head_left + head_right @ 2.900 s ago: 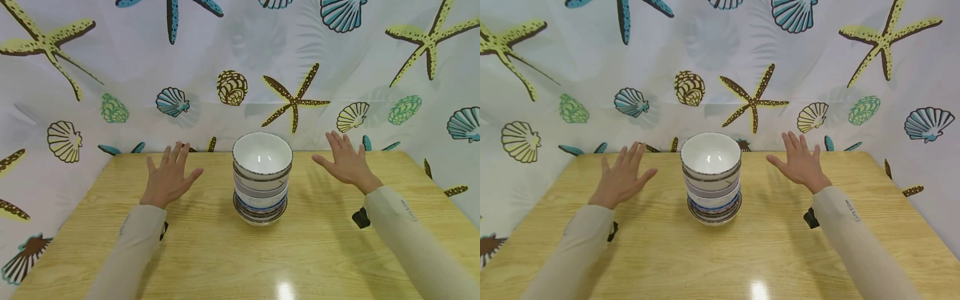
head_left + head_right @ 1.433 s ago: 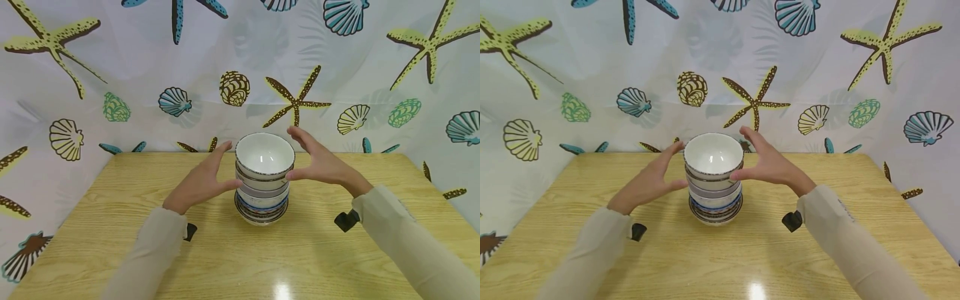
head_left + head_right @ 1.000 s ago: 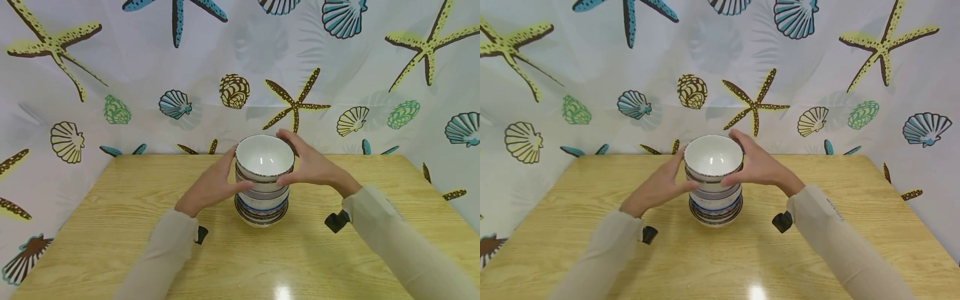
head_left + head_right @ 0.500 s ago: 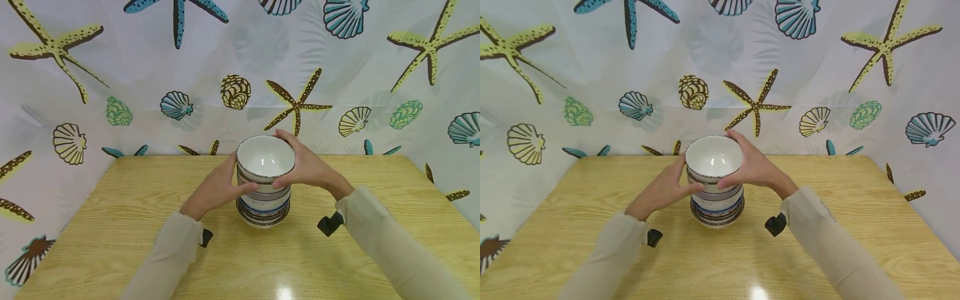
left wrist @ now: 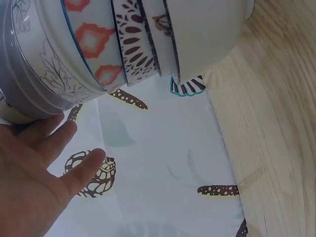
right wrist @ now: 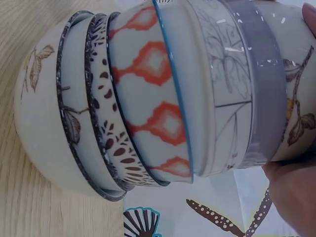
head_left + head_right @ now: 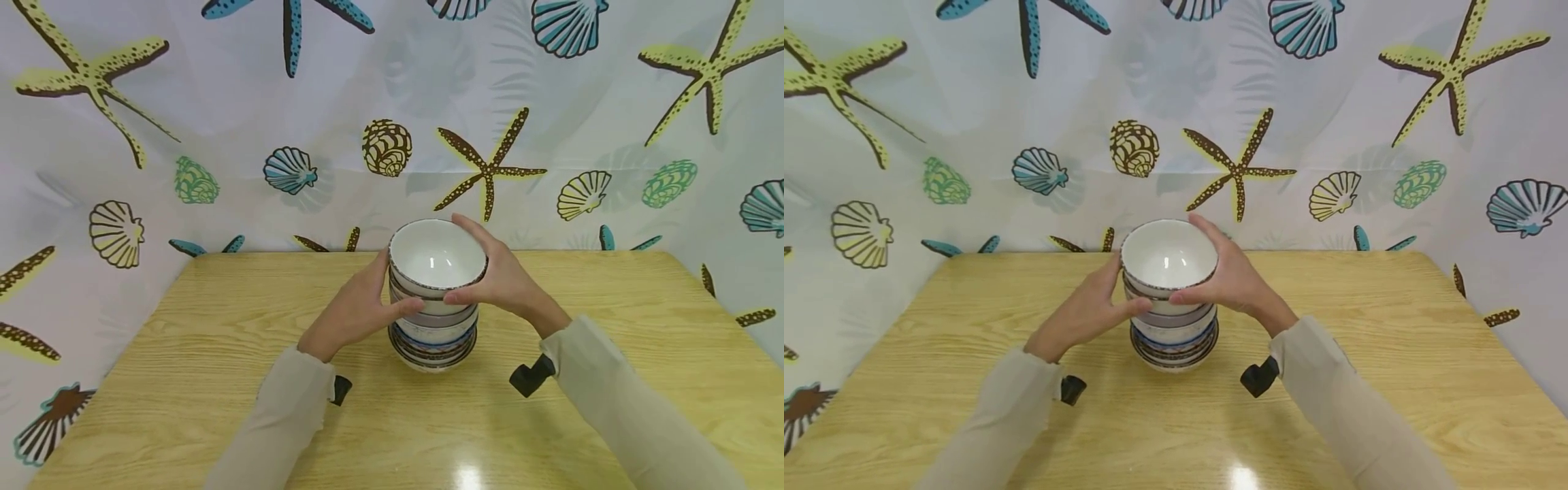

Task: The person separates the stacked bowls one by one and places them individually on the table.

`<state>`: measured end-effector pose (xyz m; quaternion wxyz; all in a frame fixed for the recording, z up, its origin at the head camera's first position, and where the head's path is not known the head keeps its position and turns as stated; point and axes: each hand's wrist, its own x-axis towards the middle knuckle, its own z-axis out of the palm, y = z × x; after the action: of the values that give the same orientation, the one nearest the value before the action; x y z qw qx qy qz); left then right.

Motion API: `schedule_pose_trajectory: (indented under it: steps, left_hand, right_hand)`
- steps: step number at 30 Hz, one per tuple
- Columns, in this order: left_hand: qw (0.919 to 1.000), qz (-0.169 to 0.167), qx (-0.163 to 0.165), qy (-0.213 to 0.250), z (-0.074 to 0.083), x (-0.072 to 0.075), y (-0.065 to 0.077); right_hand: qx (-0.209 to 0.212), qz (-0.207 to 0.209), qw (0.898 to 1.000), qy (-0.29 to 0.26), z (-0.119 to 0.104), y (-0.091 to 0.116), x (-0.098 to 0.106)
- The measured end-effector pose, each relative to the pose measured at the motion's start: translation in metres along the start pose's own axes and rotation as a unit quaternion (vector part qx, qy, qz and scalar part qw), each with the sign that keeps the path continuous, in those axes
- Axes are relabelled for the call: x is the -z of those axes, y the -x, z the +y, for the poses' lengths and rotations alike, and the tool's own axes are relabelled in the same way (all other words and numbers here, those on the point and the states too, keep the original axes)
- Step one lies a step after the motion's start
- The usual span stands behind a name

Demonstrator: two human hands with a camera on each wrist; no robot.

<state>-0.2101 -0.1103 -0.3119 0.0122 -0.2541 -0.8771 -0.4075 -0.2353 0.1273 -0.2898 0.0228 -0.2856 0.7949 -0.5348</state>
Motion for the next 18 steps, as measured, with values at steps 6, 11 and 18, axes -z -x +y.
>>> schedule_pose_trajectory:
  steps: [6,11,18]
  left_hand:
    - [0.9999,-0.002,0.006,-0.008,0.001,-0.002,0.0]
    - [0.9998,0.0,0.012,-0.018,0.001,-0.001,0.001]
    - [0.9994,-0.006,0.02,-0.028,0.001,-0.002,0.002]
  right_hand:
    - [0.018,0.029,0.999,0.012,-0.003,0.003,0.003]
    - [0.029,0.038,0.999,-0.006,-0.005,0.002,0.006]
    - [0.021,0.055,0.998,-0.033,-0.008,0.005,0.013]
